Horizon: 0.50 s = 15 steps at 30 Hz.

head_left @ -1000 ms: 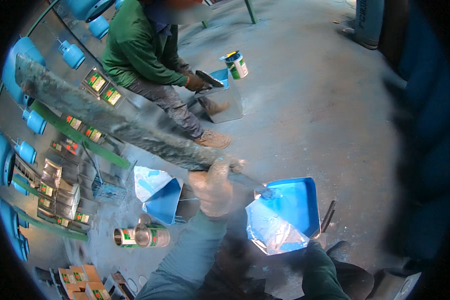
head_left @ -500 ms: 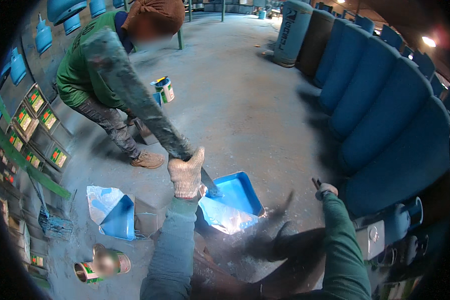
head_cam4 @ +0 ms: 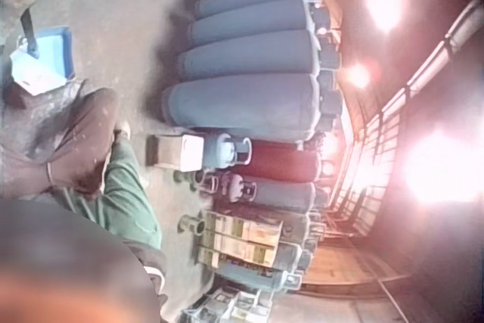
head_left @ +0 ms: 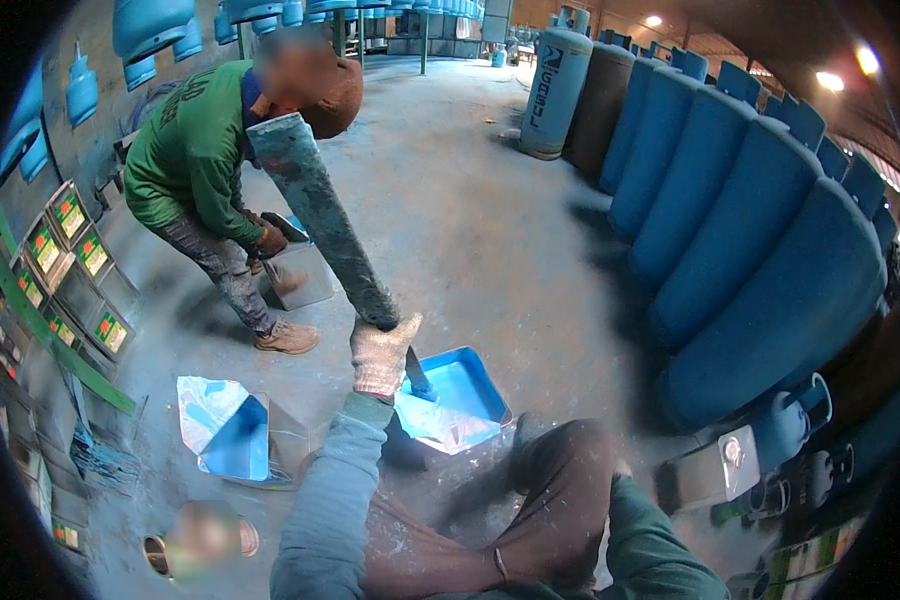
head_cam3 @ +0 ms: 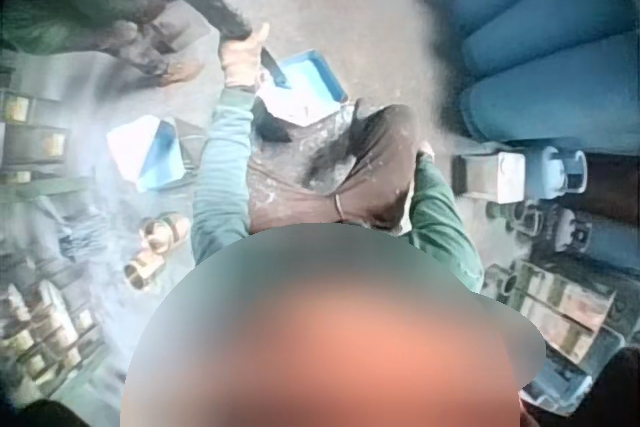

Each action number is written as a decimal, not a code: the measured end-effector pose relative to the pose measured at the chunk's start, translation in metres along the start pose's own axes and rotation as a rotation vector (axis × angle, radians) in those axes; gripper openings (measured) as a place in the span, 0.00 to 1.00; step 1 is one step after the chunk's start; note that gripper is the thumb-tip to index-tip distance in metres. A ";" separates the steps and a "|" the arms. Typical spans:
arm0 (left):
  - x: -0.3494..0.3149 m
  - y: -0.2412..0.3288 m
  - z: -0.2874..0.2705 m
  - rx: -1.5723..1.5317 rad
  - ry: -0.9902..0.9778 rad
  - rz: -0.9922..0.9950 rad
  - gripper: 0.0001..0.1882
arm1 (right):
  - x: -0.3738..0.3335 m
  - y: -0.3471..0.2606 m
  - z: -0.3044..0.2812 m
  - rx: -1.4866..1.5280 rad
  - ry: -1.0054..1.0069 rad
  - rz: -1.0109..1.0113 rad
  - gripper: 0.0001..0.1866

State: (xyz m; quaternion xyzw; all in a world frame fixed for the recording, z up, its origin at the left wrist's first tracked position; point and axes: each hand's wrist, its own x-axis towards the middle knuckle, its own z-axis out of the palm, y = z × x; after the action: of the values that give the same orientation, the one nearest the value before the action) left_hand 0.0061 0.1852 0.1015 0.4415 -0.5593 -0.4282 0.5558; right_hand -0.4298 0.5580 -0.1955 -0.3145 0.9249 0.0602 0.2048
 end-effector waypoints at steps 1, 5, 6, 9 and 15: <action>-0.002 0.001 0.002 0.039 0.003 0.001 0.25 | 0.002 -0.017 -0.014 -0.074 0.093 -0.088 0.17; -0.005 -0.003 0.024 0.077 -0.064 0.013 0.24 | 0.011 -0.151 -0.168 0.880 0.646 -0.291 0.19; -0.009 -0.007 0.029 0.117 -0.107 -0.034 0.24 | -0.004 -0.184 -0.214 0.928 0.590 -0.531 0.23; -0.017 -0.022 0.049 0.296 -0.259 -0.146 0.30 | -0.079 -0.294 -0.311 1.387 0.259 -1.063 0.34; -0.028 -0.073 0.083 0.153 -0.418 -0.070 0.33 | -0.173 -0.389 -0.367 1.293 0.086 -1.286 0.31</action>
State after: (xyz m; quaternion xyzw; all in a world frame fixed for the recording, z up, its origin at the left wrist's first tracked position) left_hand -0.0761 0.1931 0.0224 0.4034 -0.6775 -0.4857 0.3774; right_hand -0.1951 0.2572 0.2164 -0.5951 0.4318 -0.6075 0.3005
